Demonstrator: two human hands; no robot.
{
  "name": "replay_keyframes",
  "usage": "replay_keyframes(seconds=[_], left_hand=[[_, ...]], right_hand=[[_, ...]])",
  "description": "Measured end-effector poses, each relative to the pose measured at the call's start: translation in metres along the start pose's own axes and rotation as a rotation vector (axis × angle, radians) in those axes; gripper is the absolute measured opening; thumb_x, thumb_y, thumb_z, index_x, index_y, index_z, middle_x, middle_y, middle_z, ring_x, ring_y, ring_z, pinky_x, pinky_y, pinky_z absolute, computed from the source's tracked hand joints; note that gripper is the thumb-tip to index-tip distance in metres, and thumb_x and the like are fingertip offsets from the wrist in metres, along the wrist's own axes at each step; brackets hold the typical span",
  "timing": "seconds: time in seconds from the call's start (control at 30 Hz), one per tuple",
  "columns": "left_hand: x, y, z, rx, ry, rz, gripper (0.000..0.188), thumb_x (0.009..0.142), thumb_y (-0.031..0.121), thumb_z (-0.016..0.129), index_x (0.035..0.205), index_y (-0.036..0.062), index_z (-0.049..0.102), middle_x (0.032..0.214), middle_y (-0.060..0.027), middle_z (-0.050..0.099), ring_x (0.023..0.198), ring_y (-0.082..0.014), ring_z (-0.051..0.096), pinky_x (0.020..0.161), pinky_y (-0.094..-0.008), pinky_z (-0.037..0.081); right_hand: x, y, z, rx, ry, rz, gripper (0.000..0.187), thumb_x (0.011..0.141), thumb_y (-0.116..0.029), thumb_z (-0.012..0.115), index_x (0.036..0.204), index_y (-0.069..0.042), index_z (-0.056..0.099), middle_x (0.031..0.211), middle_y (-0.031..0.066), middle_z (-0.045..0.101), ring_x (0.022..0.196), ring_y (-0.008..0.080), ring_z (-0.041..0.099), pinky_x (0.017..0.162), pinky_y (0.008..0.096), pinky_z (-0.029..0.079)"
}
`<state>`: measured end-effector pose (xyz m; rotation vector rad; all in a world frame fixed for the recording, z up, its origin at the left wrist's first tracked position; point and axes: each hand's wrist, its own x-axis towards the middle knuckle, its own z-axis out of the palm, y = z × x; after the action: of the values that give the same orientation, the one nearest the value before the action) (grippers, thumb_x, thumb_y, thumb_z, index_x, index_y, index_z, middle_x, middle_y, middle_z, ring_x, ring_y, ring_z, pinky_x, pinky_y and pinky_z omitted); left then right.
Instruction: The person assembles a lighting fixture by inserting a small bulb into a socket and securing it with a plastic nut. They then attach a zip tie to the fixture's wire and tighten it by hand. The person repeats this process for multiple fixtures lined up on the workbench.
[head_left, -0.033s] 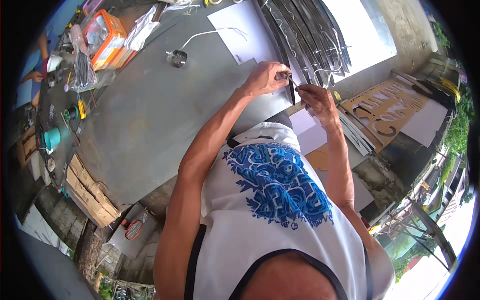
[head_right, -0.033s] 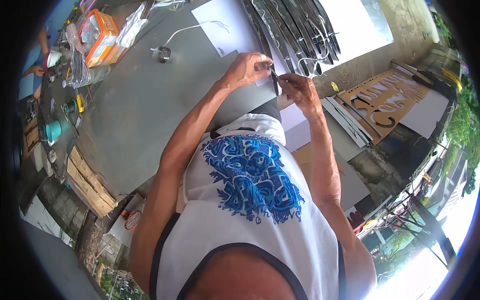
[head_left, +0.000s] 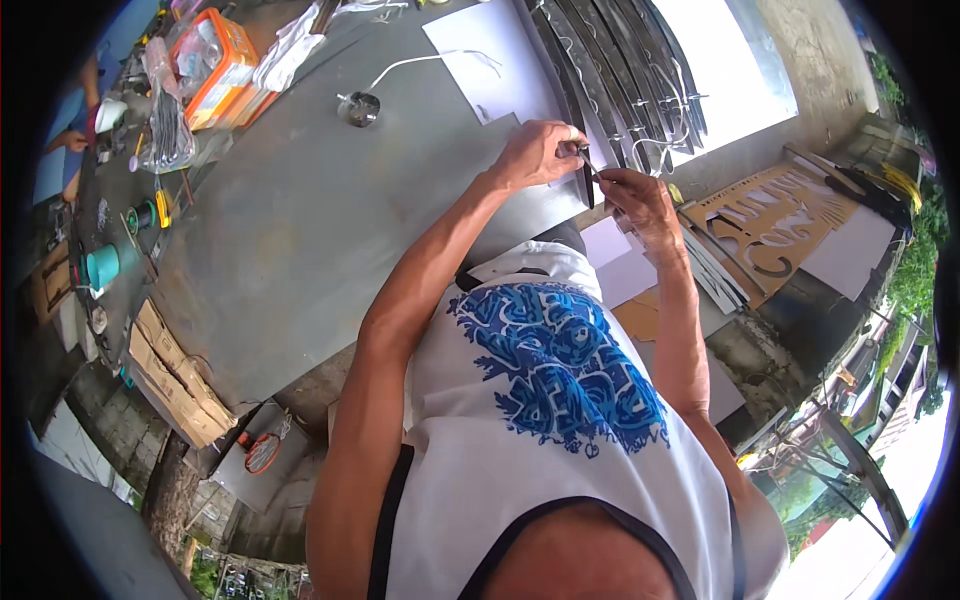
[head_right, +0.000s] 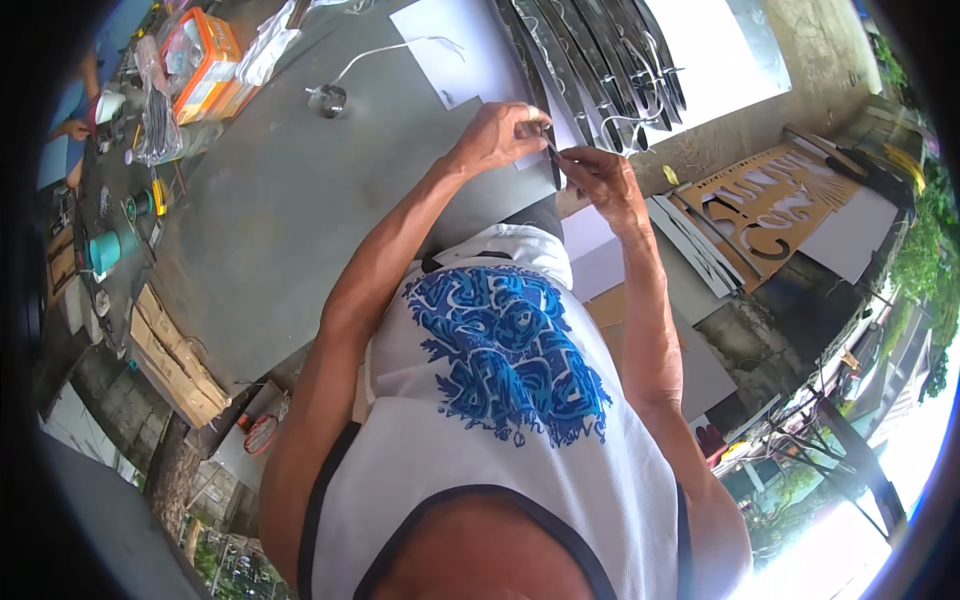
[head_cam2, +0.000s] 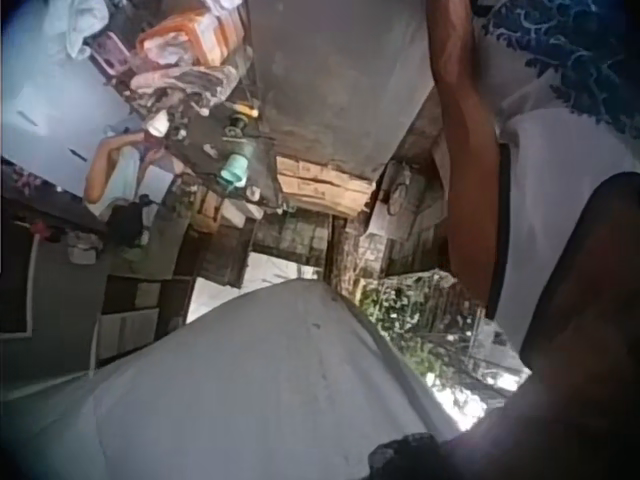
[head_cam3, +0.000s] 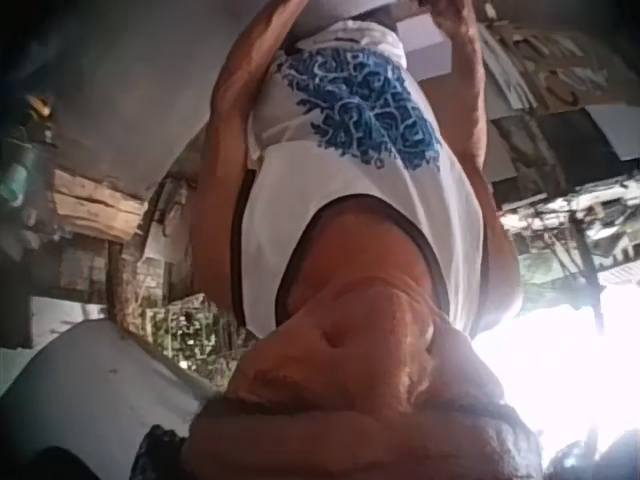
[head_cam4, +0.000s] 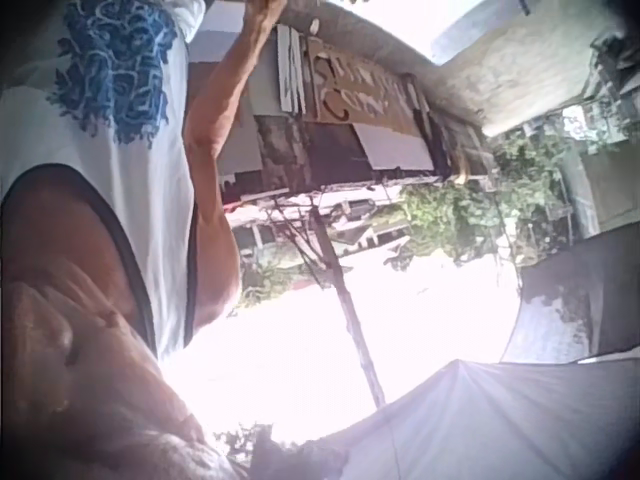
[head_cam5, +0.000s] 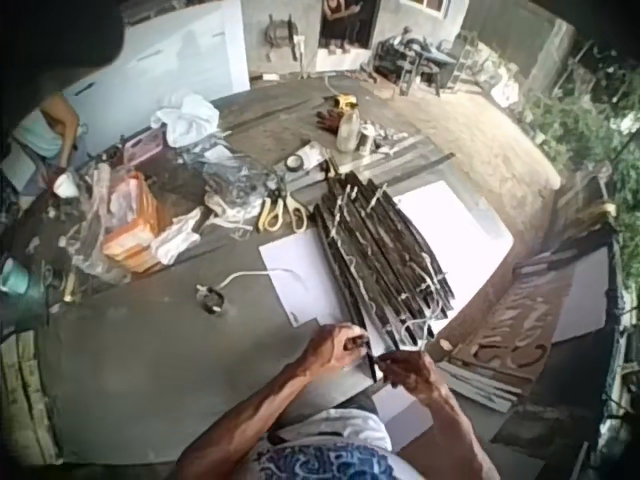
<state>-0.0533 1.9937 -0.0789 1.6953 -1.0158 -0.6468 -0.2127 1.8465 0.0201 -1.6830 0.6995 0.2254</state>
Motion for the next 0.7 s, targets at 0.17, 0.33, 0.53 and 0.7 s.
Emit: replay_keyframes(seconds=[0.17,0.33,0.53,0.7], left_hand=[[-0.003,0.005,0.007,0.036,0.131,0.000,0.027,0.082,0.016,0.079,0.107,0.0064,0.077,0.088,-0.0123,0.074,0.078,-0.0234,0.073,0.072,-0.0346,0.058],[-0.002,0.007,0.010,0.067,0.189,0.025,0.023,0.083,0.018,0.079,0.102,0.0060,0.077,0.083,-0.0123,0.072,0.074,-0.0253,0.073,0.069,-0.0356,0.057],[0.000,0.004,0.009,0.021,0.200,0.072,0.018,0.080,0.008,0.082,0.096,0.0024,0.078,0.078,-0.0139,0.070,0.064,-0.0232,0.067,0.061,-0.0342,0.051],[0.003,0.005,0.007,-0.046,0.130,-0.018,0.015,0.082,0.002,0.078,0.098,-0.0004,0.077,0.079,-0.0133,0.072,0.063,-0.0159,0.066,0.060,-0.0320,0.051]], right_hand=[[0.003,0.002,0.001,-0.013,-0.011,0.036,0.030,0.094,-0.026,0.073,0.113,-0.003,0.075,0.071,-0.0007,0.068,0.065,0.0044,0.057,0.059,0.0234,0.043],[0.004,0.005,0.004,0.012,-0.027,0.022,0.033,0.092,-0.025,0.074,0.116,-0.002,0.076,0.074,0.0005,0.070,0.066,0.0055,0.059,0.063,0.0238,0.047],[-0.007,0.017,0.003,-0.164,0.096,-0.188,0.024,0.093,-0.021,0.070,0.111,-0.007,0.079,0.083,0.0047,0.077,0.073,0.0129,0.068,0.070,0.0294,0.053],[-0.003,0.050,-0.021,-0.259,0.427,-0.046,0.024,0.093,-0.020,0.069,0.108,-0.004,0.078,0.081,0.0088,0.076,0.074,0.0141,0.072,0.070,0.0289,0.054]])
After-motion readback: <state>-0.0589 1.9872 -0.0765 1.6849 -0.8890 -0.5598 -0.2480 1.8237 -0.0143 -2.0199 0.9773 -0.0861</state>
